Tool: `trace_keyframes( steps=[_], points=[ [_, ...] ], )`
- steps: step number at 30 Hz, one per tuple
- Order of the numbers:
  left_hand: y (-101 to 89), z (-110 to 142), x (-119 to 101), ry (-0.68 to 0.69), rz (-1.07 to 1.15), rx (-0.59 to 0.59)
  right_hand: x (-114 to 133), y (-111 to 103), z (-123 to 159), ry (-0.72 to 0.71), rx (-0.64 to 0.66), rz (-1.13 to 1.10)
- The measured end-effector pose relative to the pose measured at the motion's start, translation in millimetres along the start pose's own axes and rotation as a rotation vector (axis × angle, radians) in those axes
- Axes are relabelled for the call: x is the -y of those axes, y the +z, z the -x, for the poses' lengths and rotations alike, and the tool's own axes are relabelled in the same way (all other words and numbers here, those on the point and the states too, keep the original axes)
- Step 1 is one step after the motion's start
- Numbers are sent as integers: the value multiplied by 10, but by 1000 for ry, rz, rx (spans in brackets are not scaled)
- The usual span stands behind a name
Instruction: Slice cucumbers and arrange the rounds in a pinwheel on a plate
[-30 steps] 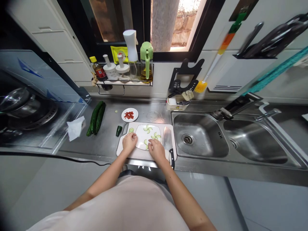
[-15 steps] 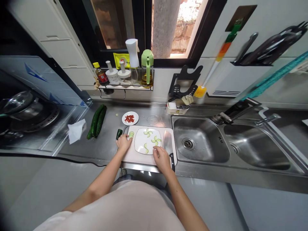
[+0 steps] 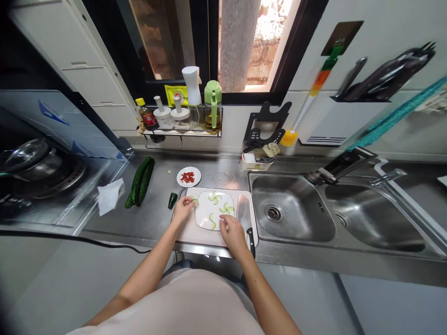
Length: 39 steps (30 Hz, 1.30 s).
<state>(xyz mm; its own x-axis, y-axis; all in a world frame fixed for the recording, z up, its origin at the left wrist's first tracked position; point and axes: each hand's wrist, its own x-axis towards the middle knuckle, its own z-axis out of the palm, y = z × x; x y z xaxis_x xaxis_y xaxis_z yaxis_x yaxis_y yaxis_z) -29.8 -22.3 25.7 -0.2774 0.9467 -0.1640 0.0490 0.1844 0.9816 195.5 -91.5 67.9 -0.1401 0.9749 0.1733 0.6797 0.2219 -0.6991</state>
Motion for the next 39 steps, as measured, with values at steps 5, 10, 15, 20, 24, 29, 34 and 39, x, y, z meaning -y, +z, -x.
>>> trace_keyframes(
  steps=[5, 10, 15, 20, 24, 29, 34, 39],
  points=[
    [82, 206, -431, 37, 145, 176, 269, -66, -236, -64, -90, -55],
    [113, 453, -807, 130, 121, 304, 632, -178, -449, -162, -114, -104],
    [131, 547, -955, 194, 64, 332, 713, -196, -529, -197, -70, -122],
    [131, 568, -948, 93, 92, 223, 618, -200, -547, -203, -76, -159],
    [135, 620, -976, -224, 261, 382, 623, -256, -537, -238, -111, -166],
    [179, 653, -1075, -485, 509, 573, 657, -293, -499, -297, -134, -159],
    [196, 633, -1137, -489, 531, 516, 637, -298, -476, -344, -177, -143],
    [185, 642, -1158, -409, 437, 480, 635, -320, -461, -359, -167, -116]
  ],
)
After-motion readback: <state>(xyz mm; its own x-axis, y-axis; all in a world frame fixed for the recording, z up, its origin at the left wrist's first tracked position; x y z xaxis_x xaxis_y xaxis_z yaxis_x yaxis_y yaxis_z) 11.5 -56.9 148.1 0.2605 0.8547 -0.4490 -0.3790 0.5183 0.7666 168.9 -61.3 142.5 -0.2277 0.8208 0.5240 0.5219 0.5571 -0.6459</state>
